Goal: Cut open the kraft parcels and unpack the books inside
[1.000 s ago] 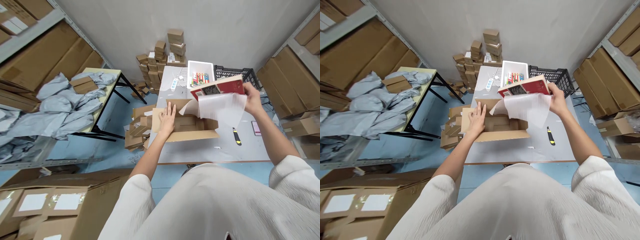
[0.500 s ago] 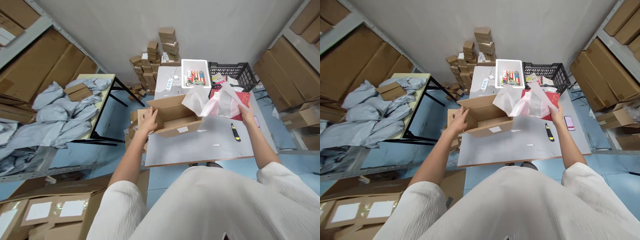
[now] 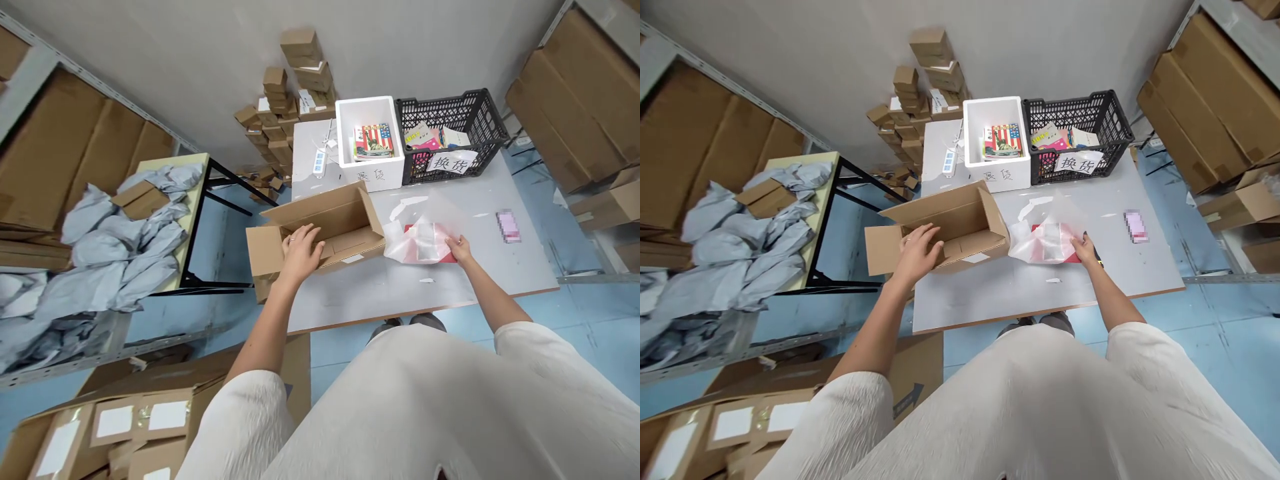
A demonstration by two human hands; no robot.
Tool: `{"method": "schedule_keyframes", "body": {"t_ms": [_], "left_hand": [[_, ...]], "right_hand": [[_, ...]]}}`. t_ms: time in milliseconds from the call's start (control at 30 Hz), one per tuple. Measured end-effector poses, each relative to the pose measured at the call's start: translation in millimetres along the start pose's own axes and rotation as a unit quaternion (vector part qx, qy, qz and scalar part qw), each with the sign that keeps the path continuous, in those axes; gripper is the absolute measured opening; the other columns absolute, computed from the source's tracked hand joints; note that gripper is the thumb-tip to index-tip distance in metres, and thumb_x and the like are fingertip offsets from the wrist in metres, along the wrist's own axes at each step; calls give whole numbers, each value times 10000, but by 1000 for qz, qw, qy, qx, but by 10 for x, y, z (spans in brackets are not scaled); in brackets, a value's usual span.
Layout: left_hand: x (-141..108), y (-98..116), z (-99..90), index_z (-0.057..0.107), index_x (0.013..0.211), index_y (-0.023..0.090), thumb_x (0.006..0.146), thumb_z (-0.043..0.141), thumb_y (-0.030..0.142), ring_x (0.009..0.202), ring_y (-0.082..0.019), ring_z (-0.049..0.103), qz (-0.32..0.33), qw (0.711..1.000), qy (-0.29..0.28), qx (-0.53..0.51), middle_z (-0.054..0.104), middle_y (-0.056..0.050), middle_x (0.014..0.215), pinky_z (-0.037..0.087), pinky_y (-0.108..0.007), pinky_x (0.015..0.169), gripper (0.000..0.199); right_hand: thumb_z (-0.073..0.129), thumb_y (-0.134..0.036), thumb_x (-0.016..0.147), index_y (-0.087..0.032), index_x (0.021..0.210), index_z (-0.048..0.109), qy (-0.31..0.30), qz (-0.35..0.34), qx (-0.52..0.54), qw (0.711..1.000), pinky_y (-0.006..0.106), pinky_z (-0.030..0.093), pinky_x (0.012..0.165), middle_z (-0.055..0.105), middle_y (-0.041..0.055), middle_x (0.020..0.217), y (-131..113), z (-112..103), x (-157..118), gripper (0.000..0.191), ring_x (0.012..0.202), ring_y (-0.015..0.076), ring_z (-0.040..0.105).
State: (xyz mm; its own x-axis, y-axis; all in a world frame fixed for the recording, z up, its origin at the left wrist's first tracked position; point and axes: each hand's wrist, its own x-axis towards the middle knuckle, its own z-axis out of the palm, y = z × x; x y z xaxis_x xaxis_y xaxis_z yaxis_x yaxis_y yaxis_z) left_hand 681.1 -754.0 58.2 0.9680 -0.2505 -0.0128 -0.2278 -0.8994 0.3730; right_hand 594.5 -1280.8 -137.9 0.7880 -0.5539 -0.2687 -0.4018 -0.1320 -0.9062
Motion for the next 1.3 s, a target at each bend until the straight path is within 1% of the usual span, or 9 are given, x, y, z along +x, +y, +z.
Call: {"method": "schedule_keyframes", "body": {"t_ms": [133, 267, 433, 633, 767, 900, 1067, 1200, 1300], "left_hand": [[11, 66, 31, 647, 1555, 276, 1075, 470, 451, 1605, -361, 474, 1, 1000, -3, 6, 592, -126, 1678, 284, -601, 1351, 540], [26, 96, 30, 639, 1549, 262, 1086, 444, 478, 1592, -349, 496, -3, 1000, -2, 6, 609, -133, 1662, 301, -591, 1345, 546], [51, 92, 27, 636, 1543, 268, 1078, 456, 477, 1587, -345, 504, -12, 1000, 6, 2, 622, -133, 1651, 312, -591, 1342, 541], [29, 50, -12, 637, 1552, 278, 1065, 481, 465, 1583, -360, 504, -13, 999, 28, -17, 626, -129, 1646, 318, -599, 1342, 544], [-77, -31, -136, 605, 1586, 288, 1080, 477, 480, 1592, -358, 492, -20, 998, 61, -29, 602, -127, 1668, 319, -600, 1346, 556], [-276, -185, -331, 535, 1639, 293, 1089, 509, 491, 1619, -355, 461, -41, 993, 109, -30, 534, -130, 1719, 338, -573, 1347, 585], [-653, -534, -453, 364, 1739, 253, 1035, 604, 418, 1681, -393, 345, -104, 974, 199, -38, 375, -174, 1801, 315, -598, 1365, 762], [-974, -989, -200, 205, 1786, 201, 976, 534, 246, 1609, -348, 465, -210, 935, 276, -77, 418, -215, 1742, 431, -551, 1315, 875], [-1108, -1230, 178, 205, 1779, 235, 894, 594, 207, 1444, -333, 639, -265, 930, 212, -140, 508, -218, 1663, 598, -491, 1142, 967]], "right_hand": [[830, -441, 803, -176, 1175, 700, 1, 70, -76, 995, 480, 608, 1066, 824, 175, 1186, 176, 97, -84, 474, 1173, 341, 759], [840, -455, 802, -180, 1147, 742, 14, 107, -173, 979, 499, 561, 1133, 822, 200, 1200, 227, 113, -103, 452, 1286, 405, 728], [866, -528, 776, -167, 1314, 692, -33, 128, -209, 969, 540, 548, 1144, 785, 223, 1309, 203, 95, -202, 671, 1328, 429, 695], [818, -611, 808, -156, 1691, 367, 68, 56, -227, 970, 564, 434, 1279, 481, 278, 1675, 56, 88, -355, 1092, 1551, 457, 495], [612, -537, 948, -157, 1692, 371, 121, -55, -238, 962, 658, 360, 1301, 425, 276, 1692, -119, 74, -405, 869, 1600, 465, 402], [570, -445, 945, -200, 1554, 556, -44, -202, -210, 956, 625, 441, 1253, 557, 226, 1569, -430, 280, -473, 657, 1443, 395, 562], [687, -478, 920, -269, 1625, 518, -216, -271, -163, 924, 589, 531, 1164, 574, 184, 1581, -895, 884, -630, 755, 1298, 347, 658], [775, -571, 894, -323, 1774, 313, -268, -286, -157, 907, 611, 530, 1160, 518, 189, 1665, -1166, 1266, -765, 1024, 1354, 372, 638], [794, -568, 895, -348, 1828, 134, -304, -287, -157, 895, 618, 538, 1157, 446, 192, 1744, -1312, 1378, -852, 1163, 1386, 381, 633]]}}
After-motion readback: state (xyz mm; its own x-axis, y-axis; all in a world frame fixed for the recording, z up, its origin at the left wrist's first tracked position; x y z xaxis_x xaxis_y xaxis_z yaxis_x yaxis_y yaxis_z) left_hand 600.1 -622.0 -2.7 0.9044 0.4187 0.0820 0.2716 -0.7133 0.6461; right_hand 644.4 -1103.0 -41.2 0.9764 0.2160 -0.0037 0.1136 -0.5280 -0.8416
